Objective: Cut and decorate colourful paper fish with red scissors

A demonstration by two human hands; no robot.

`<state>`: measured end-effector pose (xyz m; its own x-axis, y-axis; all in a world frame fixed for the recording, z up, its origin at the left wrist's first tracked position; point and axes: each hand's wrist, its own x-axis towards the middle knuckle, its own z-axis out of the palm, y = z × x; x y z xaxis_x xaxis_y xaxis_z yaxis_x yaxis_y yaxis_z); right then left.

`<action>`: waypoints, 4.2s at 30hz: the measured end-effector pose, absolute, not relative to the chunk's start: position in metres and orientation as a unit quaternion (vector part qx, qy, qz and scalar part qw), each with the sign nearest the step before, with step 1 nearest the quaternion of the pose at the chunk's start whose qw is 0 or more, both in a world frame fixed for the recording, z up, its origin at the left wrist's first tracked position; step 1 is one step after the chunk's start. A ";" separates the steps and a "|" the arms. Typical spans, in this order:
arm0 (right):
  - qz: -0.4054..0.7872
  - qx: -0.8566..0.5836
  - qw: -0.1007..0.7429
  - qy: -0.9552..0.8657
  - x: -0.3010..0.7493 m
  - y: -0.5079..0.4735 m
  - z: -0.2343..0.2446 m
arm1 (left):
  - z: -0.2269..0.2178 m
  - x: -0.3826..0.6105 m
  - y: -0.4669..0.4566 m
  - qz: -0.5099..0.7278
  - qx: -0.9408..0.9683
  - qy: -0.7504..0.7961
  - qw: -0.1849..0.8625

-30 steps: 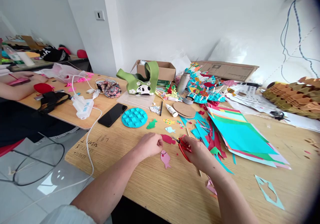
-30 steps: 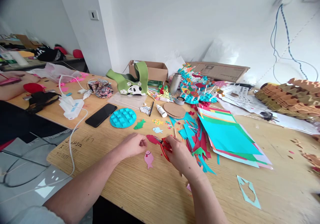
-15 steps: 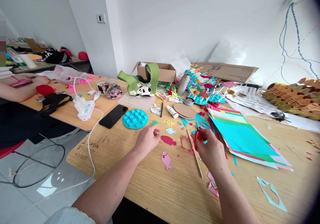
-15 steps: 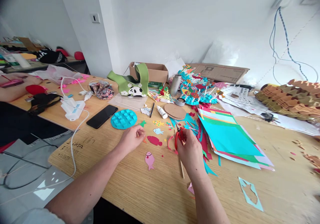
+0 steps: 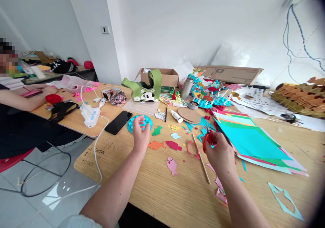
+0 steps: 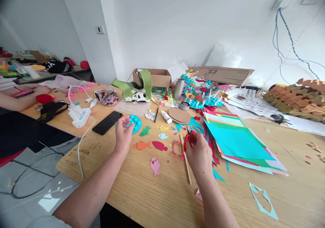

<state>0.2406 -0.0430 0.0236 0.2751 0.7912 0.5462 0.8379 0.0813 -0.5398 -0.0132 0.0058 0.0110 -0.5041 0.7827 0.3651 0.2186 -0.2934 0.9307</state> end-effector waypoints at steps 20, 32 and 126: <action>-0.057 -0.588 0.696 -0.408 0.237 -0.050 0.033 | 0.005 -0.010 0.007 0.680 0.450 0.529 0.236; -0.048 -0.582 0.692 -0.424 0.233 -0.050 0.032 | 0.004 -0.006 0.006 0.663 0.465 0.524 0.264; 0.206 -0.501 0.300 -0.785 0.220 -0.090 0.014 | 0.006 0.011 -0.027 0.198 0.839 0.373 0.343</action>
<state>0.2201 -0.0899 0.0140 -0.3181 0.9102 0.2653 0.6627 0.4136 -0.6243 0.0109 -0.0269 0.0061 0.6431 0.7619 0.0775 0.4899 -0.4871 0.7231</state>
